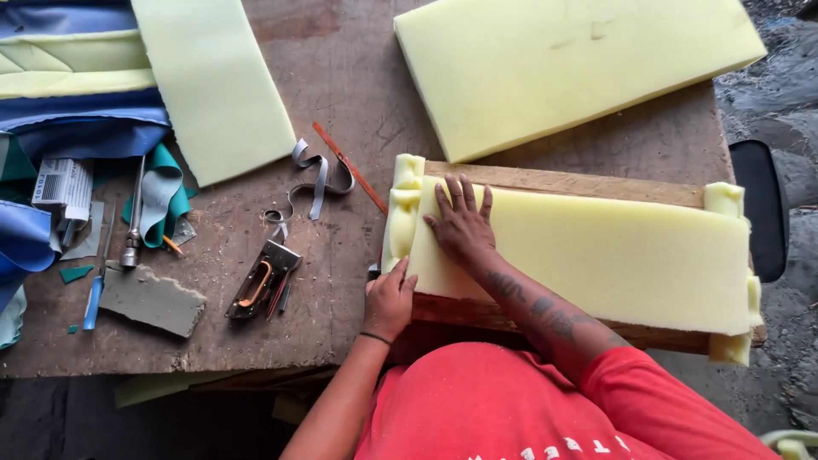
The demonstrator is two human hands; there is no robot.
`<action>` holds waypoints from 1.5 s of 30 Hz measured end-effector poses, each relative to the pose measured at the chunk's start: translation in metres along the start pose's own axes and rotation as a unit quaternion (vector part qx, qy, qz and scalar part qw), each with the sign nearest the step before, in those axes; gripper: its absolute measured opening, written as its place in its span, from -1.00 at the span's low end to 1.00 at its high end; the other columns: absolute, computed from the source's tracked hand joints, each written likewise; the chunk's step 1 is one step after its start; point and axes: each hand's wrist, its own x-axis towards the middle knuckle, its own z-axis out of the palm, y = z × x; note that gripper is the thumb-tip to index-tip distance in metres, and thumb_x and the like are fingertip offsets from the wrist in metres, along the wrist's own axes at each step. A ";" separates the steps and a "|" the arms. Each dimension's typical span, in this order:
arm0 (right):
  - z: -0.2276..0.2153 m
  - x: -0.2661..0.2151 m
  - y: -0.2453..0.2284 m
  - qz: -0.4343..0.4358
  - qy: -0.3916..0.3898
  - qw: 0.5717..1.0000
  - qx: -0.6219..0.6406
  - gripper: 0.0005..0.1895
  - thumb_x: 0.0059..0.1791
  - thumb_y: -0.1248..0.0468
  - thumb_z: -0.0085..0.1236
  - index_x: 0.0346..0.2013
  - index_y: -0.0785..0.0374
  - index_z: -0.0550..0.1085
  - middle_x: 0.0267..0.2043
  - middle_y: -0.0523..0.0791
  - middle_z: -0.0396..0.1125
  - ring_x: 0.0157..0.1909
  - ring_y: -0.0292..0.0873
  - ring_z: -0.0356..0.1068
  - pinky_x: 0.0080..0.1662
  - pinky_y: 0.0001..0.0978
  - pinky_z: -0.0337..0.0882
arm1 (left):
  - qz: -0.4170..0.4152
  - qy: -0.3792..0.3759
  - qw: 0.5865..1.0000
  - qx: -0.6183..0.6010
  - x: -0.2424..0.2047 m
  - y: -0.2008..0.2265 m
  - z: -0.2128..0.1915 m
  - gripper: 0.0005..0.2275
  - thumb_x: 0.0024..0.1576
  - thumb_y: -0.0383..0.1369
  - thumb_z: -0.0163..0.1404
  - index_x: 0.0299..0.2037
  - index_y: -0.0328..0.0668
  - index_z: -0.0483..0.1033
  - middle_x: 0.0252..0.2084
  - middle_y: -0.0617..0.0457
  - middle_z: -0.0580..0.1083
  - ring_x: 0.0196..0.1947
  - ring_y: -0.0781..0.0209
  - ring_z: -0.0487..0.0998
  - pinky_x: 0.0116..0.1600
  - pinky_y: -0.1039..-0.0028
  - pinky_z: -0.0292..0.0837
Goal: Attaching foam padding to a wooden furniture frame using a staple gun to prepare the base for upholstery.
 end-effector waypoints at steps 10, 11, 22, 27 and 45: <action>-0.006 -0.031 -0.007 -0.100 -0.063 0.993 0.020 0.36 -0.28 -0.53 0.19 0.58 0.04 -0.11 0.58 0.09 -0.18 0.61 0.20 -0.31 0.43 0.48 -0.45 | -0.160 0.200 0.946 0.200 -0.018 -0.128 -0.129 -0.24 -0.13 0.05 0.31 0.32 0.04 0.38 0.22 0.02 0.41 0.21 -0.17 0.42 0.15 -0.10 0.33; -0.009 -0.033 -0.008 -0.093 -0.083 0.992 0.014 0.42 -0.33 -0.52 0.25 0.58 0.07 -0.13 0.60 0.09 -0.21 0.62 0.20 -0.35 0.41 0.51 -0.47 | -0.179 0.138 0.951 0.209 -0.015 -0.132 -0.135 -0.19 -0.15 0.03 0.32 0.34 -0.01 0.33 0.27 0.00 0.33 0.27 -0.20 0.32 0.24 -0.14 0.25; -0.015 -0.031 -0.033 -0.060 -0.087 0.993 -0.049 0.50 -0.43 -0.24 0.48 0.57 0.20 -0.14 0.57 0.16 -0.22 0.60 0.28 -0.40 0.33 0.68 -0.53 | -0.341 -0.007 0.927 0.158 0.042 -0.178 -0.147 -0.72 -0.29 -0.05 0.27 -0.43 0.26 0.51 -0.36 0.28 0.57 -0.16 0.03 0.64 -0.10 0.22 0.50; -0.020 -0.032 -0.025 -0.079 -0.109 0.991 -0.026 0.52 -0.42 -0.24 0.48 0.58 0.17 -0.21 0.60 0.14 -0.27 0.61 0.28 -0.43 0.33 0.67 -0.54 | -0.377 -0.037 0.903 -0.203 0.009 -0.039 -0.123 -0.58 -0.05 -0.20 0.23 -0.17 -0.48 0.57 -0.38 -0.45 0.51 -0.47 -0.32 0.57 -0.66 -0.05 0.35; -0.028 -0.015 0.012 -0.165 -0.193 0.966 0.055 0.64 -0.49 -0.15 0.62 0.59 0.04 -0.31 0.64 0.09 -0.43 0.62 0.23 -0.57 0.37 0.54 -0.66 | -0.178 -0.367 0.884 0.228 0.023 0.084 -0.094 -0.43 0.12 0.20 -0.27 -0.02 -0.03 0.56 -0.03 -0.15 0.60 0.10 -0.21 0.58 0.19 0.01 0.48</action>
